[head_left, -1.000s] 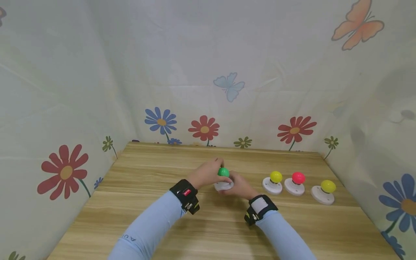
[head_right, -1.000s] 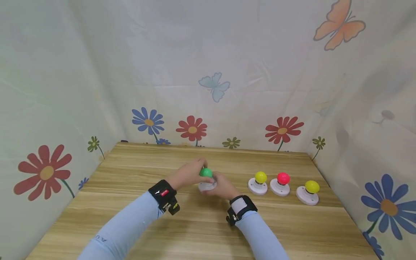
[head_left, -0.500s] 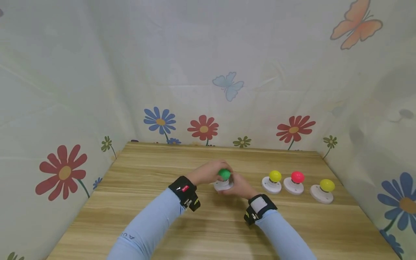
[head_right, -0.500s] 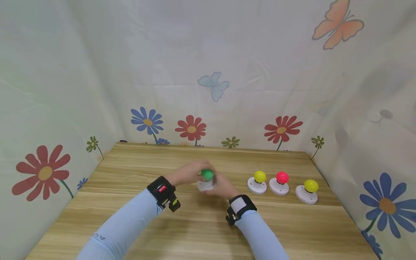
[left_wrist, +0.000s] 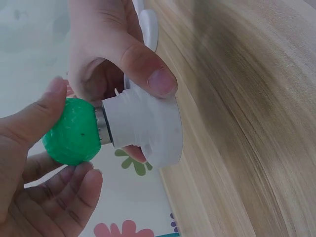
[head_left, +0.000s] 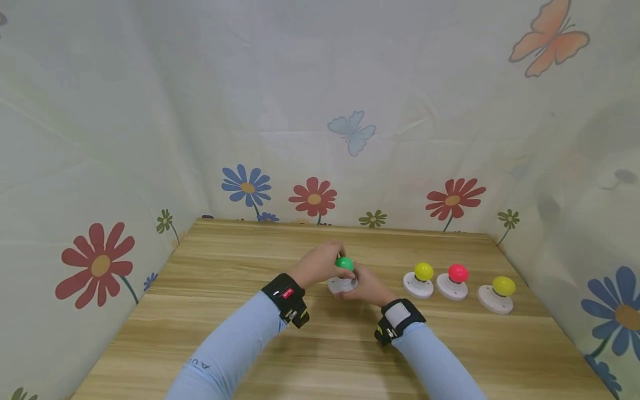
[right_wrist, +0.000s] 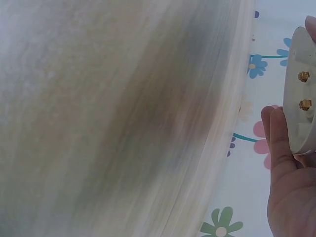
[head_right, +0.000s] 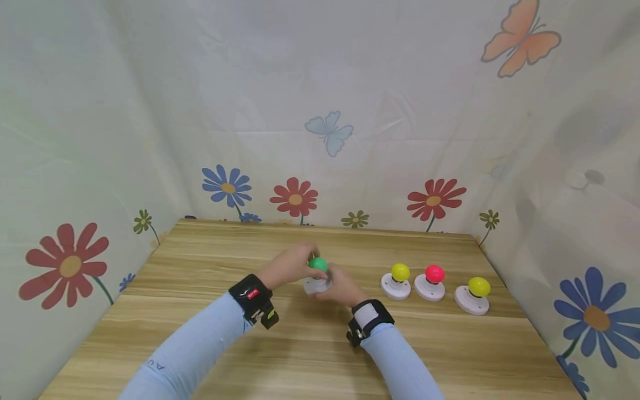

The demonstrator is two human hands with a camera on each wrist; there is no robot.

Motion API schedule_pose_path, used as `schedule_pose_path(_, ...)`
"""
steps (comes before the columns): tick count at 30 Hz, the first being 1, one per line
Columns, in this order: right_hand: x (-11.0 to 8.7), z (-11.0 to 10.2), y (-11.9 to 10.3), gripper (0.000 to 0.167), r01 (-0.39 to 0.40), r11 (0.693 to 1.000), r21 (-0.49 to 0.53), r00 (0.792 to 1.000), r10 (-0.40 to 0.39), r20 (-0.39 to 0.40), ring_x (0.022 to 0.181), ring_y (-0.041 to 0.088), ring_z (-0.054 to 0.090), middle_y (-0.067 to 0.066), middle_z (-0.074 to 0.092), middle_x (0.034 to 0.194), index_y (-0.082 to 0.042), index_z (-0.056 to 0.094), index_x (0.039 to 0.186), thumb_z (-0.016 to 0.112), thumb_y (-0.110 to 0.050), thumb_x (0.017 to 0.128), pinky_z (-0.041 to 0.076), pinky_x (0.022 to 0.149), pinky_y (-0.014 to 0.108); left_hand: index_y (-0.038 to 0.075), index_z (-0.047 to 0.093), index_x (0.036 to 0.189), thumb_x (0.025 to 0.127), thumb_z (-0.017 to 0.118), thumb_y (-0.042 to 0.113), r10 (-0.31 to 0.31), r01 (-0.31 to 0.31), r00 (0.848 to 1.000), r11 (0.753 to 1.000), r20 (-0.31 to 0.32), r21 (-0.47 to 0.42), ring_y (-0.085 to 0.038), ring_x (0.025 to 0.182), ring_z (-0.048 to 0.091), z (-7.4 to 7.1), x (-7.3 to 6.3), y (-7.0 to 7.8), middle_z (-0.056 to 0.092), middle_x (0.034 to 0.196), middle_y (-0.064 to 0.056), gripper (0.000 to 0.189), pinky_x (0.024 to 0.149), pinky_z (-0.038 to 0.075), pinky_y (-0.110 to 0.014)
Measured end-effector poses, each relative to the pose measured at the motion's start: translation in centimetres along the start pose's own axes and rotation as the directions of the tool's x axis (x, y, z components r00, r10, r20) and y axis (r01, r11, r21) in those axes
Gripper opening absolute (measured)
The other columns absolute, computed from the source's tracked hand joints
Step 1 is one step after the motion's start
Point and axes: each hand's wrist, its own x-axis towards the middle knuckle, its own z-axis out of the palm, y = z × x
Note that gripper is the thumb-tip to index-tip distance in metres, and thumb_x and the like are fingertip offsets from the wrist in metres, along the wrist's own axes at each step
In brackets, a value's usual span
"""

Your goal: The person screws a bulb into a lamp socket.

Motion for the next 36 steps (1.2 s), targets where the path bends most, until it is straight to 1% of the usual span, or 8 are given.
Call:
schedule_pose_path(7,-0.1,0.1,0.4,0.077,0.037,0.999,-0.016,0.999,-0.038,-0.029,0.108,0.023,0.058,0.012,0.060,0.123,-0.003,0.048,0.134,0.085,-0.028,0.072,0.047,0.094,0.042,0.012,0.065,0.120,0.084,0.076,0.018,0.132,-0.136,0.987,0.990,0.087,0.045,-0.013,0.105,0.058,-0.4,0.1,-0.1,0.063,0.120,-0.002,0.038,0.092,0.049,-0.023)
schedule_pose_path(12,-0.2,0.2,0.2,0.079,0.013,1.000,-0.011,1.000,-0.013,-0.014,0.109,0.023,0.057,0.010,0.059,0.125,-0.003,0.046,0.135,0.086,-0.029,0.071,0.046,0.097,0.044,0.012,0.064,0.123,0.081,0.077,0.010,0.161,-0.167,0.978,0.985,0.133,0.036,-0.016,0.113,0.057,-0.3,0.3,-0.5,0.062,0.124,-0.003,0.044,0.099,0.047,-0.027)
schedule_pose_path(14,-0.2,0.2,0.1,0.078,-0.003,1.000,0.003,1.000,0.003,-0.003,0.109,0.021,0.057,0.008,0.059,0.125,-0.005,0.047,0.135,0.086,-0.028,0.071,0.046,0.098,0.043,0.011,0.060,0.128,0.080,0.080,0.016,0.136,-0.140,0.982,0.990,0.130,0.016,-0.017,0.114,0.057,-0.3,0.3,-0.6,0.061,0.127,-0.004,0.052,0.099,0.048,-0.027)
schedule_pose_path(17,-0.1,0.2,0.0,0.073,0.015,1.000,0.012,1.000,-0.015,0.011,0.105,0.019,0.058,0.007,0.061,0.121,-0.006,0.050,0.132,0.086,-0.025,0.072,0.048,0.096,0.041,0.008,0.055,0.130,0.077,0.082,0.032,0.046,-0.042,0.995,0.998,0.091,-0.039,-0.018,0.107,0.059,-0.1,0.0,-0.6,0.061,0.123,-0.007,0.064,0.091,0.051,-0.027)
schedule_pose_path(20,0.0,0.2,0.1,0.067,0.039,0.999,0.029,0.999,-0.040,0.015,0.101,0.018,0.060,0.006,0.063,0.116,-0.007,0.053,0.129,0.086,-0.022,0.072,0.049,0.092,0.039,0.007,0.055,0.118,0.076,0.080,0.046,-0.051,0.054,0.998,0.995,0.037,-0.085,-0.016,0.090,0.059,0.2,-0.4,-0.5,0.062,0.107,-0.005,0.063,0.076,0.052,-0.024)
schedule_pose_path(24,0.1,0.2,0.3,0.066,0.047,0.998,0.051,0.999,-0.048,0.020,0.101,0.018,0.059,0.005,0.063,0.116,-0.009,0.054,0.128,0.086,-0.022,0.072,0.048,0.093,0.038,0.009,0.059,0.102,0.077,0.077,0.051,-0.086,0.085,0.996,0.995,-0.011,-0.045,-0.012,0.075,0.054,0.5,-0.7,-0.2,0.057,0.087,0.001,0.052,0.062,0.046,-0.020)
schedule_pose_path(29,0.1,0.3,0.4,0.068,0.050,0.998,0.047,0.999,-0.051,0.017,0.102,0.019,0.060,0.007,0.063,0.117,-0.007,0.052,0.130,0.085,-0.024,0.073,0.049,0.092,0.036,0.008,0.064,0.108,0.081,0.077,0.040,-0.026,0.026,1.000,0.999,-0.015,0.026,-0.010,0.080,0.055,0.8,-0.5,-0.1,0.062,0.093,0.001,0.044,0.068,0.047,-0.018)
schedule_pose_path(36,-0.1,0.6,0.7,0.078,0.046,0.999,0.015,0.999,-0.046,-0.003,0.107,0.021,0.057,0.008,0.060,0.123,-0.005,0.047,0.135,0.086,-0.025,0.071,0.047,0.096,0.043,0.011,0.064,0.122,0.083,0.076,0.012,0.105,-0.113,0.989,0.991,0.107,0.069,-0.016,0.110,0.058,0.4,-0.3,-0.4,0.063,0.123,-0.004,0.041,0.095,0.049,-0.027)
